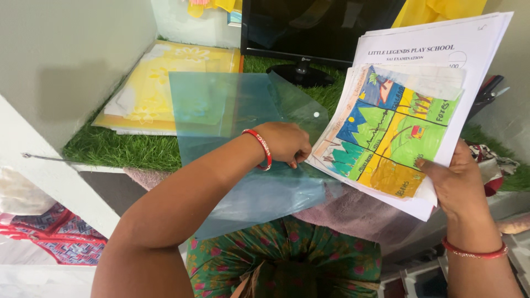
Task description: The person sorts through a stack of papers and worksheets, places them into a yellow floral folder, and then into a blue folder. The person then wipes the green artificial turf surface with a cloth.
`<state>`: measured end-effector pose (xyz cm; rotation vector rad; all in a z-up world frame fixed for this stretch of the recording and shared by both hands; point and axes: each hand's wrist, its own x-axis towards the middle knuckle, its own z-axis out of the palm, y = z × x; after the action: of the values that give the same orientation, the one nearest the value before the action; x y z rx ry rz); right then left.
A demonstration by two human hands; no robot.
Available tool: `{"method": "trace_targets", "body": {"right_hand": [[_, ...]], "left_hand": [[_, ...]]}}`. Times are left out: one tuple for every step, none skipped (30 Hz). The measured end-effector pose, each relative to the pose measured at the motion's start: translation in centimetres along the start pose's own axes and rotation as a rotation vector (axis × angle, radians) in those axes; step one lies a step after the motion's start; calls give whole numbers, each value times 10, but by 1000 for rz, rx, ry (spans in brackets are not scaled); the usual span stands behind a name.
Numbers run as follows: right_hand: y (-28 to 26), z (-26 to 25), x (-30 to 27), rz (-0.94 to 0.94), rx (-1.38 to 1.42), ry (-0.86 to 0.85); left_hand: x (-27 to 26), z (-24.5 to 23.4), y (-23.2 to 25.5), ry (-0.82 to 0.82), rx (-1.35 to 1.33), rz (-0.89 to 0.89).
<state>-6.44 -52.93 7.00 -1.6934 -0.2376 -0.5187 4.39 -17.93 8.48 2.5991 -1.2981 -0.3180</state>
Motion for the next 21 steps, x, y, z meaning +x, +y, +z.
{"method": "trace_targets", "body": {"right_hand": [[1,0,0,-8,4,-13],[1,0,1,-17,9,-26],[2,0,0,-23,14,-38],[3,-1,1,-19,-1,-36],[3,-1,0,-14,-16,-34],[4,-1,0,-9,-30,-31],[4,-1,0,-15,-21,-36],[4,0,0,-22,-12,-41],[3,0,-1,-28,-3,-47],[3,2,-1,-24,31,-45],[2,2,-2,-20,63,-44],[1,4,-3,-15,96,-44],[-1,6,-3,-27,131,-31],[-2,8,-3,-40,166,-19],[-3,11,-3,-54,201,-6],[-5,13,-3,-61,214,-11],[-6,15,-2,-67,228,-16],[-8,17,-2,-74,242,-21],[-9,19,-1,-72,235,-26],[-10,20,0,-70,228,-32],[-10,21,2,-68,221,-38]], "left_hand": [[-2,-2,2,10,-26,-4],[-5,-4,3,19,-52,-9],[-9,-6,4,27,-78,-13],[-12,-9,4,58,-82,9],[-15,-12,4,87,-86,31],[-19,-15,3,117,-90,53],[-22,-18,2,152,-116,79],[-25,-21,2,187,-142,104],[-29,-23,2,222,-169,130],[-32,-25,2,255,-124,155],[-34,-26,2,289,-82,180],[-37,-27,3,323,-39,204],[-38,-27,4,338,-18,217],[-41,-26,6,354,2,229],[-42,-25,7,370,24,242],[-43,-24,9,385,36,279],[-43,-22,12,401,47,316],[-44,-19,14,416,59,353],[-44,-17,15,387,52,318],[-43,-15,17,357,44,282],[-43,-12,19,329,37,246]]}}
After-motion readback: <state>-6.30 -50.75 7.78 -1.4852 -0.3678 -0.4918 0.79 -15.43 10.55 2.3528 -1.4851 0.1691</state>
